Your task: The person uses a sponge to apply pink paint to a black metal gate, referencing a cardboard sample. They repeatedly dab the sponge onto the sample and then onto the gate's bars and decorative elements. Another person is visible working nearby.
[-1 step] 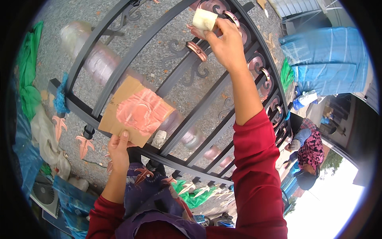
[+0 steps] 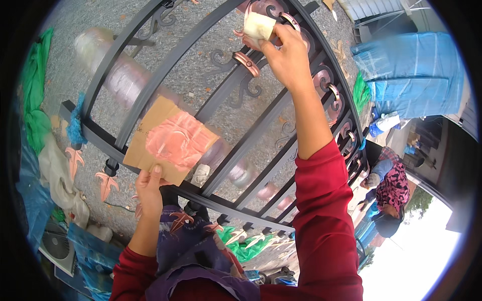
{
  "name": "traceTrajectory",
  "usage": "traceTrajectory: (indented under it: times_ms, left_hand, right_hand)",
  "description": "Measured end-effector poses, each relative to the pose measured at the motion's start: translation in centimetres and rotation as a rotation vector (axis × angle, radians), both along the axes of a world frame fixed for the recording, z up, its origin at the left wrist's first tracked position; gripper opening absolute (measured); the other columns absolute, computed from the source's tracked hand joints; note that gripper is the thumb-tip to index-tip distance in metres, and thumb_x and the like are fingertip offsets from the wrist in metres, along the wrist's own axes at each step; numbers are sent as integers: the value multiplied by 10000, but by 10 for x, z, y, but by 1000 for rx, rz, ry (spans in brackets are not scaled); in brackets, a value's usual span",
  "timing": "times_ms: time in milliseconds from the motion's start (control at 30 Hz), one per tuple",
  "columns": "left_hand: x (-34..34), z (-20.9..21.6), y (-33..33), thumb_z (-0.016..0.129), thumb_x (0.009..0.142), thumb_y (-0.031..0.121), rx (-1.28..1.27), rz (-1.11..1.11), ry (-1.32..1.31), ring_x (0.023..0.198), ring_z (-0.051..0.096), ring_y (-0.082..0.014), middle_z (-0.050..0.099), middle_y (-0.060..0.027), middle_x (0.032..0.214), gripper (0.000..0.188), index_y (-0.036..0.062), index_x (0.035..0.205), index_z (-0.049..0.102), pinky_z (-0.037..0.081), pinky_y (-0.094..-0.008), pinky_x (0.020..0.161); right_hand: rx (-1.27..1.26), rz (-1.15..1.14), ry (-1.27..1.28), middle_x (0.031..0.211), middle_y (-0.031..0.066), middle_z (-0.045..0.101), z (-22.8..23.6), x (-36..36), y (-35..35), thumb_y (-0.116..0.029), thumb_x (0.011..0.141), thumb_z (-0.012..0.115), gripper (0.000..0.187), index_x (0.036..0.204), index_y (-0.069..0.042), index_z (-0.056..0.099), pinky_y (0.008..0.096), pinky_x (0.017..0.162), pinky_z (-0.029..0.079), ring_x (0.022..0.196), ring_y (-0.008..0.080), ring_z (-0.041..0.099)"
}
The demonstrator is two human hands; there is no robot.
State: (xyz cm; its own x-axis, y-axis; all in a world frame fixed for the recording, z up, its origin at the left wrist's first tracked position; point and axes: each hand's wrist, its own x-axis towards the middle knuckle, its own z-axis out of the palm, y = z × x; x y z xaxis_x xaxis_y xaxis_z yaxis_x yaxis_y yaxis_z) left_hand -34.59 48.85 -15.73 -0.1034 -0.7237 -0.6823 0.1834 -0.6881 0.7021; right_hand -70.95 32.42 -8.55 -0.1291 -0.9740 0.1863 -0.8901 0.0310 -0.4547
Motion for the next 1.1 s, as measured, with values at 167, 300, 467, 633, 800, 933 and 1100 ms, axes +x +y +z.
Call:
traceTrajectory:
  times_ms: [167,300,467,633,800,933,1100]
  left_hand:
    - [-2,0,0,581,941,181,-3,28,25,758,643,-121,654,-60,915,238,-17,1069,611,571,-257,618]
    - [-3,1,-1,571,945,195,-16,10,15,759,648,-124,654,-57,920,251,-6,1091,606,569,-256,614]
    - [0,0,0,568,946,220,-30,-28,-15,755,653,-129,652,-54,916,276,-1,1109,597,566,-256,611]
    - [-1,1,-2,590,939,201,-27,-1,-18,758,643,-113,656,-57,910,278,-20,1107,606,570,-251,630]
    - [-3,2,-1,583,938,223,-34,-15,-19,749,651,-128,649,-57,917,299,-5,1131,592,567,-257,613]
    - [3,-2,3,588,936,214,-20,-40,-20,744,652,-127,651,-56,919,300,-7,1138,591,568,-258,611]
    - [-1,-2,4,586,937,205,-34,12,-9,743,653,-121,656,-56,911,276,-6,1114,605,569,-250,603]
  right_hand:
    - [-34,-238,-126,899,69,590,15,-45,46,-59,793,648,235,1023,-13,640,279,713,456,739,171,558]
    - [5,-188,-43,961,82,613,-11,-59,79,-1,762,662,256,1016,-13,636,307,797,470,889,194,571]
    - [39,-43,358,899,90,621,-25,-40,71,-43,729,658,270,998,-71,663,357,772,439,833,261,561]
    - [47,-278,129,880,91,618,-19,-45,83,-88,739,673,220,958,-73,670,363,740,429,810,264,552]
    - [23,-148,239,911,80,618,-27,-38,77,-80,747,659,252,998,-66,661,353,760,435,805,240,546]
    - [151,-189,319,906,40,624,-29,-36,84,-81,743,644,220,949,-145,686,385,795,372,879,258,543]
    - [-38,-281,101,889,41,630,-18,-40,82,-60,733,685,227,952,-117,686,351,753,410,792,239,523]
